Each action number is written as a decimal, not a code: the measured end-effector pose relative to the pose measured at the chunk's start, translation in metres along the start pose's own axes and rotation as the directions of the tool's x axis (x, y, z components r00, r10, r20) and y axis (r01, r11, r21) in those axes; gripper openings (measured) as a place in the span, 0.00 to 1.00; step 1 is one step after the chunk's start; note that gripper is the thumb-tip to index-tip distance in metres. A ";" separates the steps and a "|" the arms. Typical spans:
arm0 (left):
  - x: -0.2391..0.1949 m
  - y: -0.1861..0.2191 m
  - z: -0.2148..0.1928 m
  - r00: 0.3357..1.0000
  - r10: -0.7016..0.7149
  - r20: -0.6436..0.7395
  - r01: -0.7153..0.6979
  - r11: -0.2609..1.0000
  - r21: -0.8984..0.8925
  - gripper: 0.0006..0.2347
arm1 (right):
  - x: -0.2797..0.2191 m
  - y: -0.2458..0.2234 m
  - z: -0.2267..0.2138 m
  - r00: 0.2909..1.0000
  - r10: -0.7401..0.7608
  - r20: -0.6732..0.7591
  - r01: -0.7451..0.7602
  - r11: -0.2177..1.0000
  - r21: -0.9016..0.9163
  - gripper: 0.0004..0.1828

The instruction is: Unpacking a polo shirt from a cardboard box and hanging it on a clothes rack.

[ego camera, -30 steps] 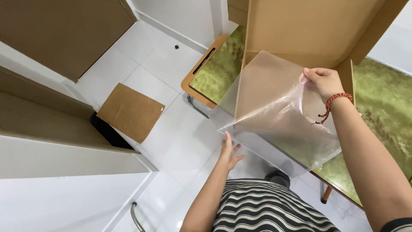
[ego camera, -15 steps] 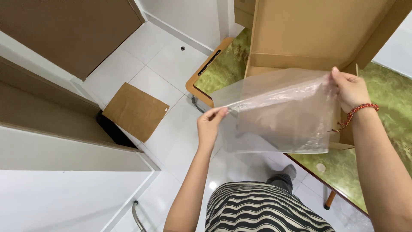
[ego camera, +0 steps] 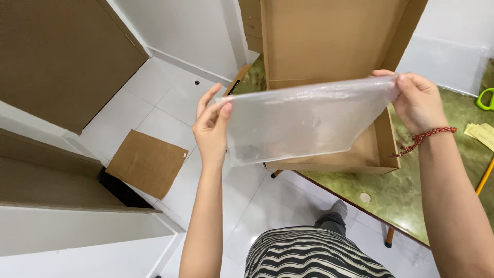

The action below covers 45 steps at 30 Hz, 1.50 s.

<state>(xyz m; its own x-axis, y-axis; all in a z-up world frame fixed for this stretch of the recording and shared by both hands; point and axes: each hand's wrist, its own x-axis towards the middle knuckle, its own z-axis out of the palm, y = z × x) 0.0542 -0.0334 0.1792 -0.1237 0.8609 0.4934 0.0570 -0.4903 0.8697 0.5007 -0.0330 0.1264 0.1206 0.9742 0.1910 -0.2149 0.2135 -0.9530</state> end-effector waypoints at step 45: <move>-0.146 -0.188 0.024 0.656 -0.755 0.028 0.740 0.650 0.173 0.08 | -0.237 0.178 -0.021 0.636 0.292 -0.714 -0.531 0.837 -0.130 0.17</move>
<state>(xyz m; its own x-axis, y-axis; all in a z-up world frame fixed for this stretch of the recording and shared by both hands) 0.0856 -0.0636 -0.0556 -0.0960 0.9382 -0.3324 0.1169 0.3422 0.9323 0.4542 -0.2277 -0.0936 0.7062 0.6290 -0.3251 -0.1182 -0.3479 -0.9300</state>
